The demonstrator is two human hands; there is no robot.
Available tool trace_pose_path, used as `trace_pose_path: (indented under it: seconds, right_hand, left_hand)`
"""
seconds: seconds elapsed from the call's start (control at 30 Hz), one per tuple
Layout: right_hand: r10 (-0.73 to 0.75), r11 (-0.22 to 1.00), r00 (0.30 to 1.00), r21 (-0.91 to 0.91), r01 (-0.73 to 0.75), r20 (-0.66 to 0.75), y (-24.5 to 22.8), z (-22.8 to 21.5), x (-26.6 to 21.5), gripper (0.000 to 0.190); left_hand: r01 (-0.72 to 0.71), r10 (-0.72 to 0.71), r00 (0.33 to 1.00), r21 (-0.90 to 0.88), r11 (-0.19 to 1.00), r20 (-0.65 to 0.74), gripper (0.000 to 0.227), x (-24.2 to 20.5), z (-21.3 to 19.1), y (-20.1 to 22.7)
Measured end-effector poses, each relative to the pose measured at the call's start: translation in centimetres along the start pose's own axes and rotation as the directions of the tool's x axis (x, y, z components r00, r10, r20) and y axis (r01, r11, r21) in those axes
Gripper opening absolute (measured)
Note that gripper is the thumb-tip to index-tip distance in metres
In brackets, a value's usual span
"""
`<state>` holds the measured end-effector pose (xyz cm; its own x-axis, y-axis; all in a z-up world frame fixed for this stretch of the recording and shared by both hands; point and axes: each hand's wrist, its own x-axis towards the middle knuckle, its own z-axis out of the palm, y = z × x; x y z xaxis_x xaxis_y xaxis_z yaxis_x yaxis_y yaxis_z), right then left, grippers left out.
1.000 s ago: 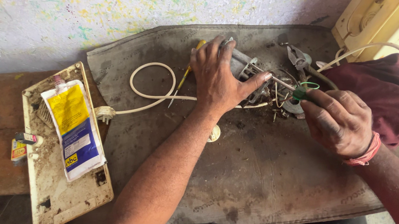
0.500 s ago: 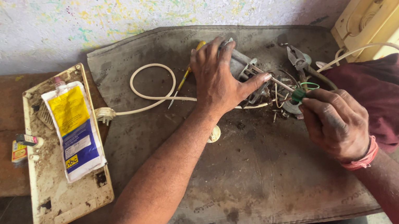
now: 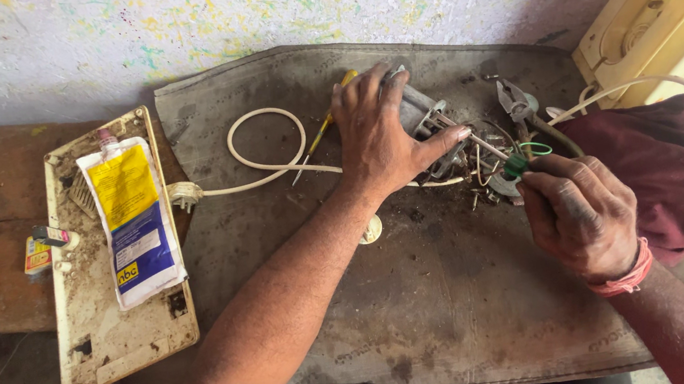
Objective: The person repairs a small electric motor by hand, using a screwdriver and pliers to adjust internal components and wires. The person repeatedly rotates the motor shaft to check movement and uses a cloth to wipe the motor casing.
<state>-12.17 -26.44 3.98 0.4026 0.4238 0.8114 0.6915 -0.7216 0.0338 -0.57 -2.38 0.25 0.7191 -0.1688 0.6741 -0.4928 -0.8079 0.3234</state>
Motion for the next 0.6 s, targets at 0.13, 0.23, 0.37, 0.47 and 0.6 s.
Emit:
trace_pose_path:
  seconds: [0.13,0.23,0.37,0.47,0.6]
  right_hand:
    - [0.061,0.996,0.998,0.058,-0.061,-0.008,-0.1,0.0,-0.2,0.021]
    - [0.091,0.993,0.996,0.071,-0.091,0.004,-0.1,0.0,-0.2,0.020]
    - [0.028,0.999,0.999,0.022,-0.029,0.028,0.0,-0.2,0.4,0.020]
    - [0.286,0.931,0.954,0.211,-0.298,0.089,-0.3,-0.5,0.7,0.026]
    - [0.363,0.911,0.916,0.145,-0.387,0.169,-0.1,-0.4,1.4,0.030]
  left_hand:
    - [0.006,-0.006,1.000,-0.005,1.000,-0.008,0.106,0.0,-0.1,0.0]
    - [0.010,-0.010,1.000,-0.006,1.000,-0.008,0.106,0.0,-0.1,0.1]
    - [0.013,-0.014,1.000,-0.014,1.000,-0.004,0.106,0.1,-0.2,0.1]
    - [0.012,-0.012,1.000,-0.015,1.000,-0.001,0.107,0.1,-0.1,0.1]
    - [0.013,-0.013,1.000,-0.012,1.000,0.004,0.106,0.1,-0.2,0.1]
